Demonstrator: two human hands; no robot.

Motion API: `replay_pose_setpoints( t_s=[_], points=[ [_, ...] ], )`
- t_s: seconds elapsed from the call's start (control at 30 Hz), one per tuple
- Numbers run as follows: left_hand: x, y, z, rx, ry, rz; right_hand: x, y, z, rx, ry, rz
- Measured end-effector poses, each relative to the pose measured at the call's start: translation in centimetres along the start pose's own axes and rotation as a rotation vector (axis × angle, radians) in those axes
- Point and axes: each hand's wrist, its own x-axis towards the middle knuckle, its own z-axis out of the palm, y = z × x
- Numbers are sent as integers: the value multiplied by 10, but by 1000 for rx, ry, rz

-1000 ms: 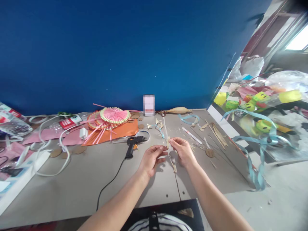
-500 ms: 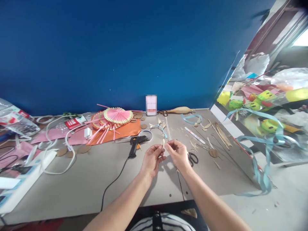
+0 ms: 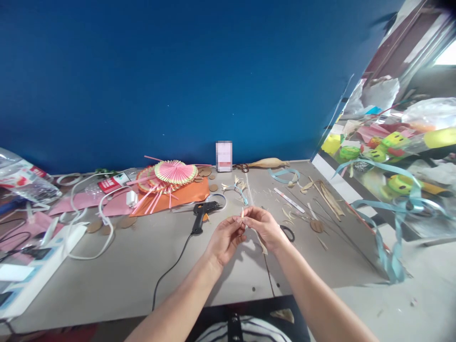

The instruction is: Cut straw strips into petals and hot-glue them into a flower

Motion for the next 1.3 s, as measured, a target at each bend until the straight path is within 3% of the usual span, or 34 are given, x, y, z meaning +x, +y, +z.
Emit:
replay_pose_setpoints(
  t_s=[0.23, 0.43, 0.63, 1.3],
  points=[
    [1, -2, 0, 12, 36, 31, -2, 5, 1, -100, 107, 6],
    [0, -1, -1, 103, 56, 68, -1, -1, -1, -53, 108, 25],
    [0, 0, -4, 231, 104, 130, 5, -12, -3, -123, 278, -23],
    [-2, 1, 0, 236, 109, 210, 2, -11, 6, -227, 172, -6]
  ],
)
